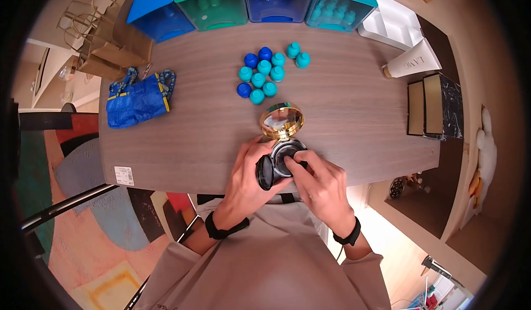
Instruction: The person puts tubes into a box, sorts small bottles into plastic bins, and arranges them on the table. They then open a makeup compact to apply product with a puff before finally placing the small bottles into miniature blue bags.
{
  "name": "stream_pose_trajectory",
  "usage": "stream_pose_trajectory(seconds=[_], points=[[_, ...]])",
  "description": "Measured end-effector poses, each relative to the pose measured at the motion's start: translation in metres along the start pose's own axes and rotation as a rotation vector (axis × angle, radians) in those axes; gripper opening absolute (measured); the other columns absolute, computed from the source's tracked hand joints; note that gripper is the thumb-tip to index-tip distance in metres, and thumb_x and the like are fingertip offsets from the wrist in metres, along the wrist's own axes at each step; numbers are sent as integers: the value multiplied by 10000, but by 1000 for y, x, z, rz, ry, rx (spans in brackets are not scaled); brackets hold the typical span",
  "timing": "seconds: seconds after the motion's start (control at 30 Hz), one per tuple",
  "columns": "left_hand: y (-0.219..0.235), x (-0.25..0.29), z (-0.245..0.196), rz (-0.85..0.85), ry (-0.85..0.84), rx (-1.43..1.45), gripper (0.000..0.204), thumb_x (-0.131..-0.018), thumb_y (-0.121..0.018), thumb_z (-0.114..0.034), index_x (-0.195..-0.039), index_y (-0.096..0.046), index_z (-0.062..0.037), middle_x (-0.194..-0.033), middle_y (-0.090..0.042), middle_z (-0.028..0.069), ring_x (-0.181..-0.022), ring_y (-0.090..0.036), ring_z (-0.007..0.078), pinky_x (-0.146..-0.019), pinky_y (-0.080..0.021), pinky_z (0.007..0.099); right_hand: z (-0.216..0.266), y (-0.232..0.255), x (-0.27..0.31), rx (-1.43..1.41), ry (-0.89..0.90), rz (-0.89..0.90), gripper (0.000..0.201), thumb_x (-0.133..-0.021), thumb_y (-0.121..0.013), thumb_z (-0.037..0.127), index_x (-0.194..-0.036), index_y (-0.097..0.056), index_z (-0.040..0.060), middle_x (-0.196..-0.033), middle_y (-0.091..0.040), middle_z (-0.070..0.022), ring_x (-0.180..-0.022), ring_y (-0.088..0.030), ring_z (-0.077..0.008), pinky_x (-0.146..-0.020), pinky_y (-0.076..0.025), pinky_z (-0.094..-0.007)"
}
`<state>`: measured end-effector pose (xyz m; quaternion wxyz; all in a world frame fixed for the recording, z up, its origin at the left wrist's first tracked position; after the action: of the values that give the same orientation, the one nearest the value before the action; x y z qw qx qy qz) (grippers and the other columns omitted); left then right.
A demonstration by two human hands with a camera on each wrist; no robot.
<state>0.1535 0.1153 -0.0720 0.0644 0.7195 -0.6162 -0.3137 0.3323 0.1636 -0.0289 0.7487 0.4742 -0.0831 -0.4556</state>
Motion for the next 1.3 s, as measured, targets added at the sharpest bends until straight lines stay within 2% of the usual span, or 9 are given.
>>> stream_pose_trajectory(seconds=[0.23,0.33,0.4,0.6,0.87,0.93,1.03,1.1,1.3], points=[[0,0,0,-11,-55,-1,845,-728,-985,-58,-1411,-496,37,-1329,-639,244,-1259,-632,501,-1041,-573,559,-3,11,0,15,63,10,367,-756,-793,-27,-1120,-799,17,-1013,-668,-74,-631,-618,-212,-551,-512,-363],[-2,2,1,-21,-62,-3,851,-725,-985,-50,-1413,-492,28,-1354,-637,245,-1260,-631,502,-1044,-570,566,1,9,-1,-14,16,-96,386,-743,-791,-33,-1125,-801,19,-999,-657,-76,-624,-604,-212,-551,-512,-368],[-2,2,2,-18,-52,2,849,-723,-985,-48,-1409,-492,24,-1363,-636,245,-1260,-630,502,-1044,-569,568,2,3,-2,4,-39,26,374,-748,-794,-44,-1117,-804,20,-991,-650,-80,-621,-613,-209,-540,-510,-366],[0,2,1,5,-56,11,843,-712,-984,-39,-1395,-494,21,-1376,-634,245,-1258,-631,499,-1047,-567,566,4,16,-2,-7,-21,57,354,-813,-794,-46,-1158,-792,32,-1009,-641,-77,-641,-652,-207,-535,-515,-361],[0,2,1,-12,-26,4,863,-679,-979,-6,-1397,-501,25,-1357,-641,236,-1250,-634,495,-1047,-571,560,11,2,-3,39,-64,44,350,-817,-798,-49,-1159,-776,23,-993,-639,-83,-643,-663,-220,-542,-520,-376],[1,1,0,-11,15,14,885,-655,-1012,-16,-1376,-499,-47,-1394,-673,223,-1241,-651,481,-1030,-577,568,12,4,-2,27,-84,47,350,-818,-796,-51,-1159,-772,20,-992,-637,-84,-646,-668,-229,-544,-520,-380],[0,2,2,-19,-35,20,910,-655,-989,-5,-1421,-498,29,-1365,-639,224,-1244,-635,496,-1053,-571,558,13,10,-3,-7,-119,118,327,-828,-788,-55,-1147,-766,16,-999,-643,-87,-649,-675,-247,-547,-521,-394],[0,3,3,-13,-36,23,914,-652,-992,-6,-1420,-498,27,-1372,-638,222,-1244,-635,496,-1060,-570,558,14,14,-5,-11,-154,171,282,-862,-776,-68,-1125,-791,32,-990,-675,-81,-672,-699,-267,-578,-533,-391],[-1,2,2,-37,-68,-5,917,-646,-990,2,-1421,-500,24,-1365,-637,217,-1243,-637,494,-1052,-573,557,12,4,-10,-10,-110,12,245,-850,-777,-63,-1084,-767,9,-997,-655,-93,-643,-674,-270,-543,-513,-395]])
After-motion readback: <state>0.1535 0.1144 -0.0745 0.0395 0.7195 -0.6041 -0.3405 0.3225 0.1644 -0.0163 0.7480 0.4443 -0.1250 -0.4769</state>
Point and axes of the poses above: each hand's wrist, its own x-axis away from the middle knuckle, its own y-axis out of the back of the hand, z = x × y, the point moved 1 cm from there along -x, towards the middle knuckle
